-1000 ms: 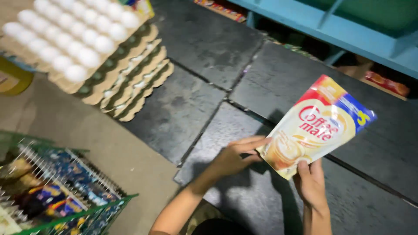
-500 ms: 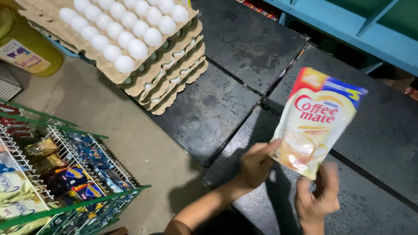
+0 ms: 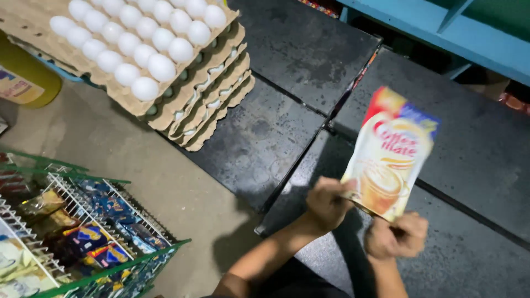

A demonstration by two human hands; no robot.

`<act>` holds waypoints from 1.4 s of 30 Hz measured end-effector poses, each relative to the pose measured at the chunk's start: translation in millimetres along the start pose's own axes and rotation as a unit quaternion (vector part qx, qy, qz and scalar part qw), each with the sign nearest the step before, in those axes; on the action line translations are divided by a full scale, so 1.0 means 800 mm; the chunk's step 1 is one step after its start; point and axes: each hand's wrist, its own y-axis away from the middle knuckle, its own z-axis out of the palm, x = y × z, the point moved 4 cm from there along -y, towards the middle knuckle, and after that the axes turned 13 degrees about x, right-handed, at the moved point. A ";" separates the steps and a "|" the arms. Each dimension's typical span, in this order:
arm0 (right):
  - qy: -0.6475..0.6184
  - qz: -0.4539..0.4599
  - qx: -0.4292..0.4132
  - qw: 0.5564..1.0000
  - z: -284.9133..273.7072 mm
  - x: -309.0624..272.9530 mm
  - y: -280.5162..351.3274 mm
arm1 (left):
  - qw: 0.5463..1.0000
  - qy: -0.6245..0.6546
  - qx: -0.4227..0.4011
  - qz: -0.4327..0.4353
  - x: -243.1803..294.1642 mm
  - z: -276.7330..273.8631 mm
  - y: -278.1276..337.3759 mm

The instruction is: Organizing and stacking coffee mate packets and egg trays on a table in a grocery store backroom.

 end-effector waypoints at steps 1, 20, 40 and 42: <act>-0.011 0.045 0.006 0.999 0.009 0.007 -0.004 | 1.000 -0.012 -0.002 -0.017 -0.005 0.002 -0.005; -0.365 0.731 -0.080 0.571 0.068 0.085 0.071 | 0.999 0.042 -0.016 -0.003 -0.073 -0.072 -0.006; -0.229 0.675 -0.061 0.698 0.041 0.069 0.063 | 0.708 -0.600 -0.300 0.221 -0.590 -0.126 -0.107; -0.218 0.675 -0.064 0.702 0.042 0.070 0.061 | 0.715 -0.593 -0.293 0.227 -0.575 -0.123 -0.121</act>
